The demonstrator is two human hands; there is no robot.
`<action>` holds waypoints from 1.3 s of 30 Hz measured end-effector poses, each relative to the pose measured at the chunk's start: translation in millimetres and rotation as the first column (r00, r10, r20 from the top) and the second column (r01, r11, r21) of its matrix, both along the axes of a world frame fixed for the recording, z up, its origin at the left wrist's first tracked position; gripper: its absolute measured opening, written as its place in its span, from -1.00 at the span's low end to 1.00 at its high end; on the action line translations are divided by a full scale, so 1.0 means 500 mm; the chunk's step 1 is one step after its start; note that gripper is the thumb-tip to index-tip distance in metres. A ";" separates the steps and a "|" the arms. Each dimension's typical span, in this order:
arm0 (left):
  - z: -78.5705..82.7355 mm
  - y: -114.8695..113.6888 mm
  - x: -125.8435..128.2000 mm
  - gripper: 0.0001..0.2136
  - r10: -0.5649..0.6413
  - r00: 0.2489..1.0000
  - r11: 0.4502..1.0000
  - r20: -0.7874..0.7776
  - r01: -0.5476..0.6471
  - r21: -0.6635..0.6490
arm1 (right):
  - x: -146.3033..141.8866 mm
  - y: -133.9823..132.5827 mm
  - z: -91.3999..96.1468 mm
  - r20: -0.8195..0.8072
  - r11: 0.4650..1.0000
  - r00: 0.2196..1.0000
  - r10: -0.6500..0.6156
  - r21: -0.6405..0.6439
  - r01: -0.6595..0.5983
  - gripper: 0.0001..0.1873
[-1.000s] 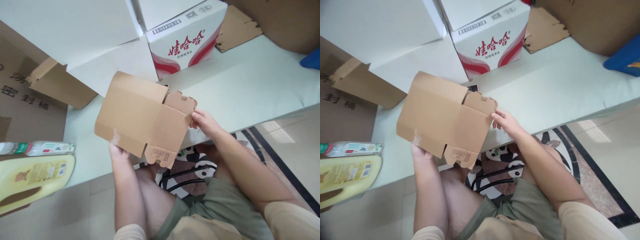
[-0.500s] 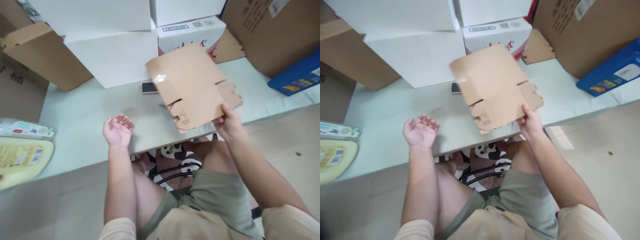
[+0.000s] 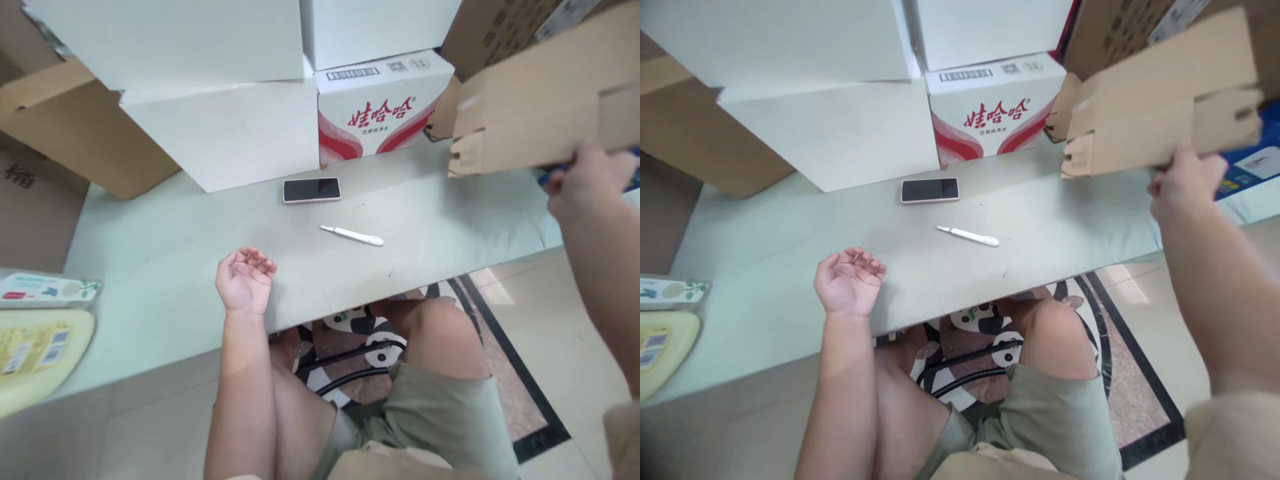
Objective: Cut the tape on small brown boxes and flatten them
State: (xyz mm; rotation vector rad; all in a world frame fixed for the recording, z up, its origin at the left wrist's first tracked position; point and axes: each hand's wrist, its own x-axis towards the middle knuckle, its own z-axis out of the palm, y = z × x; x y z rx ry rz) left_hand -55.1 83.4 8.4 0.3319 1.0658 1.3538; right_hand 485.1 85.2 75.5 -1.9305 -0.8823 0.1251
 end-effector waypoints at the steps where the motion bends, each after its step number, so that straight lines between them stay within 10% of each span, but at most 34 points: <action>1: -0.002 0.007 0.005 -0.78 -0.011 1.000 1.000 -0.013 0.011 0.001 | 0.018 0.054 0.006 -0.190 0.994 0.978 -0.085 -0.080 0.071 -0.36; 6: -0.015 0.036 0.025 -0.77 -0.030 0.998 0.999 -0.057 0.032 0.032 | -0.045 0.199 -0.061 -0.231 0.916 0.972 -0.051 -0.398 -0.047 -0.41; 14: -0.023 0.041 0.033 -0.78 -0.083 0.994 0.995 -0.065 0.087 0.051 | -0.337 0.139 -0.203 0.116 0.792 0.847 0.519 -0.439 -0.424 -0.87; 26: 0.002 0.010 -0.032 -0.78 0.049 0.971 0.997 0.235 -0.061 0.044 | -0.677 0.176 -0.141 0.301 0.487 0.387 0.872 -0.442 -0.753 -0.75; 35: 0.012 -0.018 -0.136 -0.77 0.208 0.879 0.978 0.428 -0.199 -0.068 | -1.109 0.345 -0.128 0.469 0.300 0.055 0.881 -0.466 -0.832 -0.71; 39: 0.006 -0.004 -0.173 -0.77 0.270 0.836 0.963 0.478 -0.244 -0.116 | -1.332 0.441 -0.052 0.606 0.341 -0.057 0.793 -0.520 -0.783 -0.60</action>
